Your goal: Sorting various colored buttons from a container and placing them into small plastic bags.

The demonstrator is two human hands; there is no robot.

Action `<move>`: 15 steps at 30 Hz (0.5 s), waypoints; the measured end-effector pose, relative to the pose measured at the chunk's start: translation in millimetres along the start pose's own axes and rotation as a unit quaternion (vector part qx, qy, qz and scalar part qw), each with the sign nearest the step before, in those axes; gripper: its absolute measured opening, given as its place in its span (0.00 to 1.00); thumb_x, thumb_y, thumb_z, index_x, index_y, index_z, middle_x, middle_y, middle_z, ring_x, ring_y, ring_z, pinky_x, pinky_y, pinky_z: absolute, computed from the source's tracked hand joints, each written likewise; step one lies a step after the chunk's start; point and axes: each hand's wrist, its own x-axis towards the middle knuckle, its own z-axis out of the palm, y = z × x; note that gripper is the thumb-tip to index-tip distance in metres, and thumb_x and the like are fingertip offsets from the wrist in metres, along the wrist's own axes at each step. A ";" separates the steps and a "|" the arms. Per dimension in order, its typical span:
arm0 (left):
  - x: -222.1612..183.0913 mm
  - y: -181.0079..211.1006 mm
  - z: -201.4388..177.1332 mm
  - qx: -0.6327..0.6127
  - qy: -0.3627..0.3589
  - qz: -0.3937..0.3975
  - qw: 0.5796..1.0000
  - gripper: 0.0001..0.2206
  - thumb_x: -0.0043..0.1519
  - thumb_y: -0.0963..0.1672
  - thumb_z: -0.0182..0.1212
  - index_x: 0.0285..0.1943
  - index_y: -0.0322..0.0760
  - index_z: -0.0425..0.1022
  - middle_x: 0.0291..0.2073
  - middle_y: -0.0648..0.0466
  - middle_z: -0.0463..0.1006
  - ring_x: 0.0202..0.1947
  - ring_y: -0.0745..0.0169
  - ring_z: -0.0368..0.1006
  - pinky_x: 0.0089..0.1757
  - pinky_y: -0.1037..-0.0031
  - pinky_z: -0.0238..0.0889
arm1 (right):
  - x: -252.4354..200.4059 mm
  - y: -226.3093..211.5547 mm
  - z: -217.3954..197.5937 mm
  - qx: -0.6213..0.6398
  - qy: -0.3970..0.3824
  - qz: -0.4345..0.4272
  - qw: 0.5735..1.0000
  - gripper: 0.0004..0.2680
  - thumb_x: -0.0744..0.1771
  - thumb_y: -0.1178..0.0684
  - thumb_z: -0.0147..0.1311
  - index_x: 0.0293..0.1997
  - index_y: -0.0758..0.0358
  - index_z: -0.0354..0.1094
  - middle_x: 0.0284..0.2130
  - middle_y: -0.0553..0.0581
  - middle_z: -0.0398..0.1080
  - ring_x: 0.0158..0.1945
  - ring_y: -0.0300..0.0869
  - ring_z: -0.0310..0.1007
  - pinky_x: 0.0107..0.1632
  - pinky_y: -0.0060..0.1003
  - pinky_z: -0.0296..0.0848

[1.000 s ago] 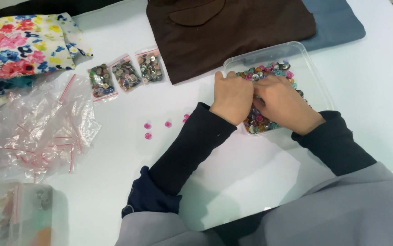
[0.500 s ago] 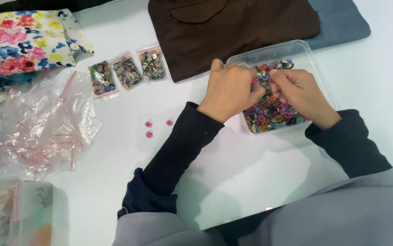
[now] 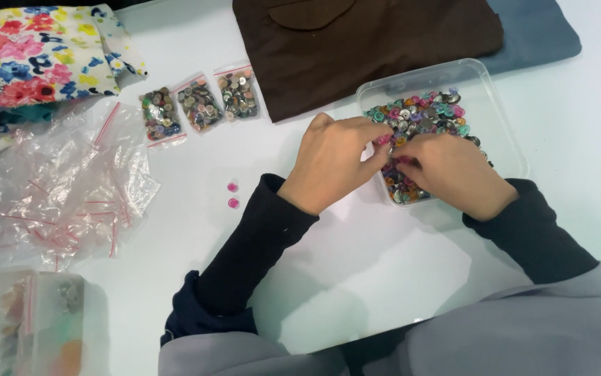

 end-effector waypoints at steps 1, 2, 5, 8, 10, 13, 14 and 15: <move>-6.4 -0.1 -2.7 0.001 0.001 -0.002 1.000 0.07 0.59 0.42 0.65 0.45 0.43 0.83 0.25 0.57 0.81 0.28 0.60 0.78 0.39 0.68 0.59 | 0.8 -0.3 1.9 -0.001 -0.001 -0.003 1.000 0.07 0.67 0.55 0.58 0.46 0.61 0.78 0.33 0.61 0.79 0.37 0.53 0.81 0.38 0.44 0.79; -13.0 0.0 -5.8 0.005 -0.001 -0.006 1.000 0.08 0.58 0.41 0.66 0.45 0.42 0.83 0.28 0.55 0.82 0.30 0.58 0.79 0.39 0.67 0.60 | 1.4 -0.9 3.8 -0.040 0.002 0.010 0.999 0.07 0.67 0.53 0.58 0.46 0.59 0.78 0.32 0.58 0.79 0.37 0.52 0.81 0.38 0.43 0.79; -31.5 -7.9 -13.7 0.015 0.000 -0.015 1.000 0.08 0.58 0.41 0.67 0.45 0.42 0.83 0.32 0.53 0.82 0.33 0.55 0.79 0.40 0.66 0.62 | 4.4 0.2 10.1 -0.107 0.008 0.029 0.994 0.06 0.68 0.49 0.57 0.44 0.56 0.78 0.29 0.54 0.78 0.35 0.48 0.81 0.36 0.40 0.78; -50.3 -19.1 -28.7 0.028 -0.004 -0.037 0.999 0.09 0.58 0.41 0.66 0.47 0.42 0.82 0.33 0.53 0.81 0.35 0.56 0.79 0.40 0.67 0.65 | 7.7 4.1 21.0 -0.159 0.020 0.031 0.987 0.07 0.68 0.46 0.54 0.40 0.52 0.77 0.26 0.50 0.77 0.31 0.44 0.80 0.33 0.36 0.76; -61.6 -25.6 -41.4 0.035 -0.009 -0.055 0.998 0.10 0.58 0.40 0.66 0.47 0.42 0.82 0.34 0.53 0.81 0.36 0.56 0.80 0.40 0.68 0.67 | 9.8 5.0 20.7 -0.182 0.029 0.026 0.983 0.08 0.69 0.43 0.52 0.39 0.49 0.77 0.25 0.49 0.77 0.29 0.42 0.80 0.32 0.35 0.76; -81.2 -36.5 -56.1 -0.024 0.044 -0.074 0.996 0.09 0.62 0.38 0.57 0.49 0.33 0.78 0.38 0.50 0.76 0.34 0.55 0.75 0.38 0.66 0.70 | 9.3 0.7 10.3 -0.183 0.055 0.001 0.982 0.09 0.71 0.45 0.49 0.46 0.51 0.77 0.34 0.49 0.79 0.33 0.45 0.80 0.26 0.37 0.77; -88.0 -41.6 -59.9 -0.019 0.025 -0.113 0.993 0.10 0.63 0.38 0.57 0.52 0.32 0.78 0.39 0.49 0.75 0.34 0.54 0.75 0.37 0.66 0.71 | 7.9 -1.9 5.6 -0.172 0.104 -0.023 0.979 0.10 0.71 0.45 0.49 0.49 0.52 0.77 0.38 0.50 0.80 0.34 0.46 0.80 0.27 0.38 0.77; -94.4 -46.6 -63.2 -0.015 0.007 -0.149 0.989 0.12 0.63 0.37 0.56 0.55 0.32 0.77 0.40 0.48 0.75 0.33 0.54 0.76 0.37 0.67 0.71 | 5.7 -4.1 0.9 -0.161 0.153 -0.045 0.974 0.10 0.72 0.46 0.50 0.51 0.53 0.77 0.42 0.51 0.80 0.36 0.46 0.80 0.27 0.39 0.77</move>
